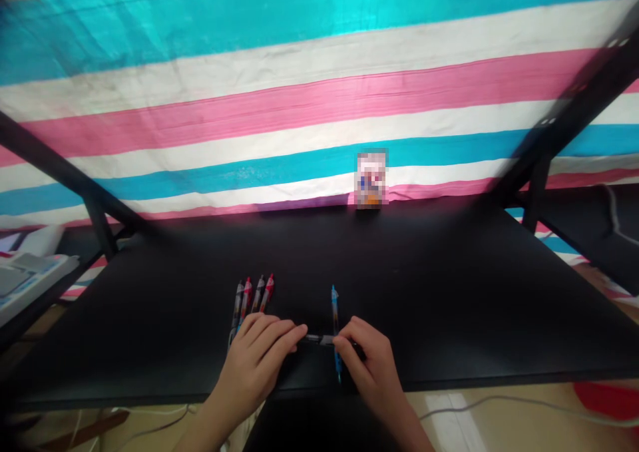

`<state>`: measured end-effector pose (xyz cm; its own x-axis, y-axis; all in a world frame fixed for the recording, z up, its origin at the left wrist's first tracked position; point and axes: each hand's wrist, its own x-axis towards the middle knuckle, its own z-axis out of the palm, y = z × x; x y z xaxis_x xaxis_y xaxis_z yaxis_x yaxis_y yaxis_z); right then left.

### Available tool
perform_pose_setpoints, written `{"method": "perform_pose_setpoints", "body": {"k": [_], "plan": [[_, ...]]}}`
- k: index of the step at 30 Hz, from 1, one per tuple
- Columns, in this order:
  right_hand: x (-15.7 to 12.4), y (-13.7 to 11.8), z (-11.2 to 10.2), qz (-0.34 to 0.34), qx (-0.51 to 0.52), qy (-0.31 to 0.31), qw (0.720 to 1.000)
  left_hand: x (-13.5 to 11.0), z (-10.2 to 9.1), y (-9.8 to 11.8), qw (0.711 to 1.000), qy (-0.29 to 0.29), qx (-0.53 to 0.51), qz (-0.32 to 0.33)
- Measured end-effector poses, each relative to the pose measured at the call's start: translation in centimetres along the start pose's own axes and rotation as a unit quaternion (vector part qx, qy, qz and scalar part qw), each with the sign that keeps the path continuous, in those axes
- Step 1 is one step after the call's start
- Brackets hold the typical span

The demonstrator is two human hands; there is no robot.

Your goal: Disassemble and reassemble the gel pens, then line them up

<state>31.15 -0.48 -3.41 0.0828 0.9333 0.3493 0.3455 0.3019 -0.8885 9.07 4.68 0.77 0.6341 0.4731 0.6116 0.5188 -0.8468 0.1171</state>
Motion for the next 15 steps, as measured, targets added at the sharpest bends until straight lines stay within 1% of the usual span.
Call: {"method": "perform_pose_setpoints", "body": {"k": [5,11,15], "plan": [[0.1,0.1,0.8,-0.007,0.004,-0.008,1.000,-0.6,-0.1,-0.1,1.000,0.001,-0.017,-0.026],[-0.3,0.5,1.3,0.023,0.014,-0.010,1.000,-0.9,0.4,-0.6,0.998,-0.010,-0.030,-0.049],[-0.2,0.5,1.0,0.051,0.024,0.001,0.998,-2.0,0.2,-1.0,0.992,-0.003,-0.069,-0.105]]}}
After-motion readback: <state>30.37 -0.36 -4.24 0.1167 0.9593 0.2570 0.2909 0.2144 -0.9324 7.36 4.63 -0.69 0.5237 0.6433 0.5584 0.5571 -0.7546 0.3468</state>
